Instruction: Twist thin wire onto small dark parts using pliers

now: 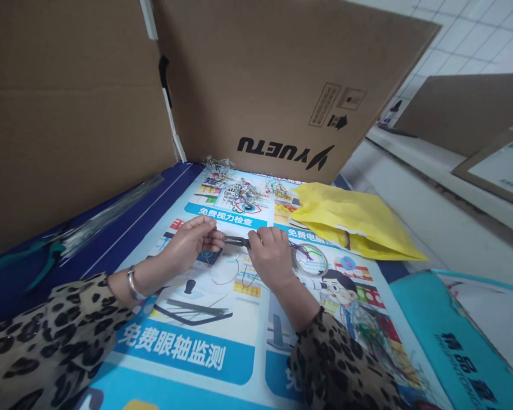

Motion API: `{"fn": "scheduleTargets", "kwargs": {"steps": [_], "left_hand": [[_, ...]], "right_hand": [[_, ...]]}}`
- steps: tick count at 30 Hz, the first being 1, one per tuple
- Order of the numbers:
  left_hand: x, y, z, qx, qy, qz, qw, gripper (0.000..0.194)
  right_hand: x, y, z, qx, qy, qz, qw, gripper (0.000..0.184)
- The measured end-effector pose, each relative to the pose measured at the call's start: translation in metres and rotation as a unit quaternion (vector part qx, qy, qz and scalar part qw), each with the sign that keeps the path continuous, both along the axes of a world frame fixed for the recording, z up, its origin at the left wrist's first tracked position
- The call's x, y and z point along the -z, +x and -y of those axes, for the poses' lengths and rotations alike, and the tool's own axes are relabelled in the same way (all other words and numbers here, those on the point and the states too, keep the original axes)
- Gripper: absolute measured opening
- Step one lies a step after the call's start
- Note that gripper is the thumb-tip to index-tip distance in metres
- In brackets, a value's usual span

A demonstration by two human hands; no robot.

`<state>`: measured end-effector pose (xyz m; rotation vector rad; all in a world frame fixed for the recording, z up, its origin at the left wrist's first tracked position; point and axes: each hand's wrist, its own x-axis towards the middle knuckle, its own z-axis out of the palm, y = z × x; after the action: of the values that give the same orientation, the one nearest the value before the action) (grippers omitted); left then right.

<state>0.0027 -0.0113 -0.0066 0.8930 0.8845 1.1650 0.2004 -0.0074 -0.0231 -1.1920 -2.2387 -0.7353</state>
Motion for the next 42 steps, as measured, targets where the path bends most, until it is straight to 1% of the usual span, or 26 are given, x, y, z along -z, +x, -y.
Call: {"fn": "scheduleTargets", "kwargs": {"steps": [5, 16, 30, 42], "left_hand": [[-0.0013, 0.0022, 0.0031, -0.001, -0.001, -0.019, 1.0, 0.022], [-0.0027, 0.0029, 0.0037, 0.01, -0.001, -0.057, 0.998, 0.023], [-0.006, 0.0048, 0.0047, 0.001, -0.003, -0.077, 0.997, 0.026], [-0.0081, 0.0053, 0.0062, 0.001, -0.004, -0.074, 0.997, 0.025]], "right_hand": [[-0.0009, 0.0007, 0.0001, 0.014, 0.027, 0.04, 0.999, 0.015], [-0.0027, 0.0024, 0.0019, 0.015, 0.035, 0.081, 0.996, 0.015], [-0.0049, 0.0011, 0.0038, 0.019, 0.018, 0.076, 0.997, 0.016], [-0.0047, 0.0013, 0.0037, 0.021, 0.025, 0.079, 0.996, 0.017]]}}
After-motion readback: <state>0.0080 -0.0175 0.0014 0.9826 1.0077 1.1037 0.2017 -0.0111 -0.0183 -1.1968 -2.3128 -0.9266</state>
